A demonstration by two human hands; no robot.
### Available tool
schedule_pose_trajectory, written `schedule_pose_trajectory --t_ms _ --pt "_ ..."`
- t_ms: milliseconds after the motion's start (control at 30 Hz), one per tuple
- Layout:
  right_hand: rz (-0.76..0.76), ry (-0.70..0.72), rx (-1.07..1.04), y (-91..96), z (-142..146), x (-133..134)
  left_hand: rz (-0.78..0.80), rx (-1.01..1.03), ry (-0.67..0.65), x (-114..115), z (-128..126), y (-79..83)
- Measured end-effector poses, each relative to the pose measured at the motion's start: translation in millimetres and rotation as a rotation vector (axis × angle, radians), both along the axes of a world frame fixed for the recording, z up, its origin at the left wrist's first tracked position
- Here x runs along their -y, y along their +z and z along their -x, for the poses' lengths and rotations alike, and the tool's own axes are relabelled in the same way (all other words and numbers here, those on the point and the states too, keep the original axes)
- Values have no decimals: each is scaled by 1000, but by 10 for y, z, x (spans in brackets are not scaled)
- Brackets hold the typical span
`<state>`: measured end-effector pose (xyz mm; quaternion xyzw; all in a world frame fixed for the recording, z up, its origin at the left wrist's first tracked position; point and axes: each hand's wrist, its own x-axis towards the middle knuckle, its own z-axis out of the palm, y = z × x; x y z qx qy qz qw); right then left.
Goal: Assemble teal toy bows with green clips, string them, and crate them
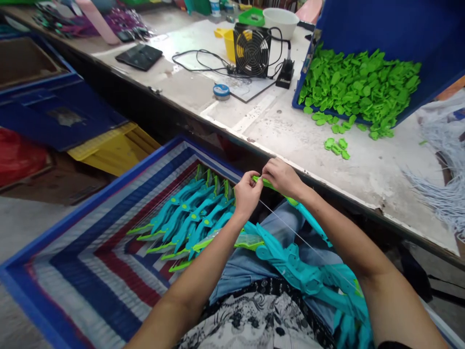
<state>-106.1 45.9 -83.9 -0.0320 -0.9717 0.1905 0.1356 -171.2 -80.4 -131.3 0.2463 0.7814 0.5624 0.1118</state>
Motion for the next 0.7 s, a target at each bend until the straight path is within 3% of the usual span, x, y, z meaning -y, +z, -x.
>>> schedule_pose_trajectory --t_ms 133,233,300,333,400,467,533,600,700 --pt "-66 -84 -63 42 106 -382 -79 -100 -67 -8 -1 -56" --pt "-4 -391 -272 223 212 -869 -208 -82 -117 -4 -43 -55" --pt "55 -563 -429 364 228 -982 -234 -47 -188 -15 -47 -8" --pt "85 -577 -480 409 214 -918 -236 7 -221 -29 -32 30" --pt "158 -458 -508 395 147 -562 -252 230 -242 -71 37 124" --pt "253 -270 -485 240 48 -53 -294 534 -238 -113 150 216" --pt "372 -264 -471 9 -54 382 -307 729 -235 -125 280 283" --pt "484 -351 -470 -200 -119 609 -255 683 -224 -92 385 326" --pt "578 -448 -468 -354 -100 622 -137 308 -169 4 435 374"
